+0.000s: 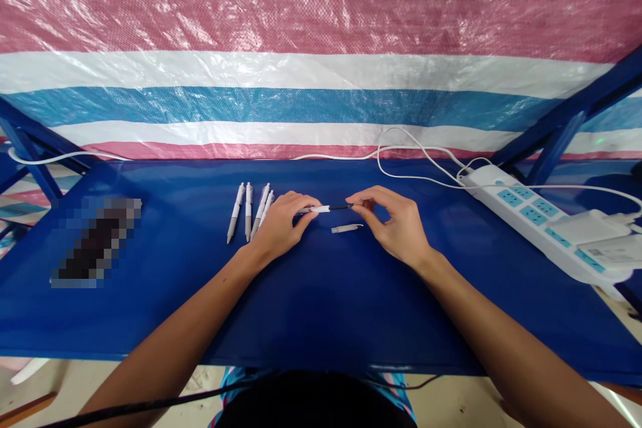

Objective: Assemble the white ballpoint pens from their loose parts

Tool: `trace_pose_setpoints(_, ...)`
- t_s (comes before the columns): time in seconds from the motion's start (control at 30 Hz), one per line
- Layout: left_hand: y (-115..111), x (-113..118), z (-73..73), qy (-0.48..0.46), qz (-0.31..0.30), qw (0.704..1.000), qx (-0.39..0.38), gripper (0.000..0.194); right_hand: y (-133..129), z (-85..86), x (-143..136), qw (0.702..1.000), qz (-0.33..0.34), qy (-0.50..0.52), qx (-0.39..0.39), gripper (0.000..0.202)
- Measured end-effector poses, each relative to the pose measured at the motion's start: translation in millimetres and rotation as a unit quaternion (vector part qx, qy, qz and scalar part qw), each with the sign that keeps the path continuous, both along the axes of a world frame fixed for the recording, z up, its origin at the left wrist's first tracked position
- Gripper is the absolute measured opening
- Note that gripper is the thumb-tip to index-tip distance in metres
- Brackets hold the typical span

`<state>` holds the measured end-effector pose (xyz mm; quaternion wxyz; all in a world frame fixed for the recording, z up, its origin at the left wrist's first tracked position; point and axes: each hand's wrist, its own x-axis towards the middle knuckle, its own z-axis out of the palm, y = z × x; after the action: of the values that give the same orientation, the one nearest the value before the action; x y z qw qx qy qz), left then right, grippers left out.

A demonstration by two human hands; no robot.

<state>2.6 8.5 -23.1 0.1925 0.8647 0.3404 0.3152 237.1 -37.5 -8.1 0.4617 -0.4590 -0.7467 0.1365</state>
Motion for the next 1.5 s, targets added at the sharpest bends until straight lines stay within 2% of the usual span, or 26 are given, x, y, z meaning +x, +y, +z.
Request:
trace_pose_setpoints(0.37,0,0,0.0,0.011,-0.002,1.0,0.011,0.02,0,0.3,0,1.0,0.0,-0.002,-0.001,0.013)
trace_pose_setpoints(0.8,-2,1,3.4,0.02,0.004,1.0,-0.015,0.025,-2,1.6,0,1.0,-0.006,-0.015,-0.01,0.015)
trace_pose_setpoints(1.03,-2,0,2.7,0.018,0.018,0.999,-0.027,0.024,0,8.6,9,0.998,-0.058,-0.01,-0.001,0.018)
trace_pose_setpoints(1.1,-2,0,2.6,0.012,0.018,0.999,-0.03,0.023,2,7.7,12,0.999,-0.043,-0.027,-0.013,0.017)
trace_pose_setpoints(1.3,-1,1,3.4,0.005,0.018,1.0,-0.024,0.023,7,-4.6,13,0.982,0.097,-0.132,-0.095,0.008)
trace_pose_setpoints(1.5,-3,1,4.4,0.004,0.022,0.999,-0.032,0.023,5,-11.2,8,0.967,0.123,-0.187,-0.122,0.002)
